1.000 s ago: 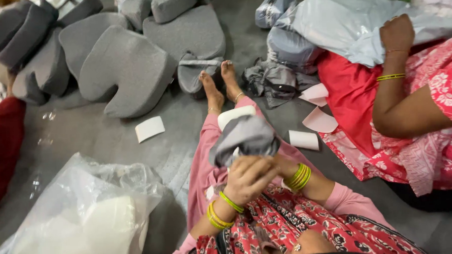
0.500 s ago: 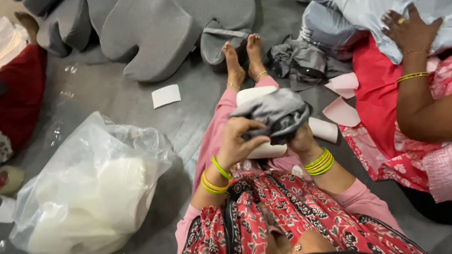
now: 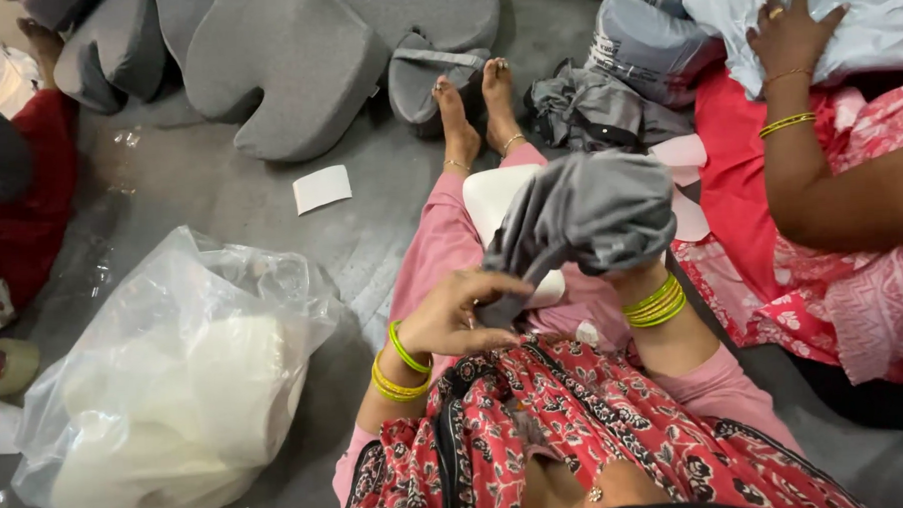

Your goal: Placing fabric covers onto foam neck pillows.

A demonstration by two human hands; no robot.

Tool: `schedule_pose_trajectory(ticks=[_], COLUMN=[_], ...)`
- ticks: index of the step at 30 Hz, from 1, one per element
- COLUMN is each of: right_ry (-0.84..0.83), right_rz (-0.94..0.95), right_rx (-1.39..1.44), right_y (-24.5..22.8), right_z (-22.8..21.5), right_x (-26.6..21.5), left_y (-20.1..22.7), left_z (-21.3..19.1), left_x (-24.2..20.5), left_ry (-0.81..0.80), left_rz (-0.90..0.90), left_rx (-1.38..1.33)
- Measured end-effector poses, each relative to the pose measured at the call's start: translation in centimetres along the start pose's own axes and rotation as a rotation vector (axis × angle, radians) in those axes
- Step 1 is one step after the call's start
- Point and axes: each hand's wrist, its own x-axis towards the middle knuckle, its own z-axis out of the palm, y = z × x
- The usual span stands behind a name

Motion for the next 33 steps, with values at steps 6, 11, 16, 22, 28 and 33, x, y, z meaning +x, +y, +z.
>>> schedule_pose_trajectory(ticks=[6,11,16,22,28,33], right_ry=[0.031,0.067,0.099,0.134,-0.117,-0.166], right_rz=[-0.003,-0.005,-0.007,0.025,-0.112,-0.075], right_rx=[0.041,0.080,0.105,0.148,-0.221,-0.236], right_y=[-2.1,-4.0,-5.8,-6.0,-4.3,-4.6], right_z=[4.0,7.7,10.5,10.4,9.2,7.3], right_x=[0.0,-0.6,-0.6,-0.9,1.2,2.5], left_y=[-1.9,-10.6,-15.8,-14.5,-10.0,-12.6], left_z=[1.3,5.8,6.2,4.2,3.4,4.2], left_x=[0.7,0.2,-1.5,-0.5,0.0,-1.7], left_ry=[0.612,0.565,0.560,0.764,0.930,0.519], left_rz=[0.055,-0.148,-0.335,-0.193,-0.045,-0.232], left_rx=[0.233,-0.136,-0.452,-0.799,0.057,0.314])
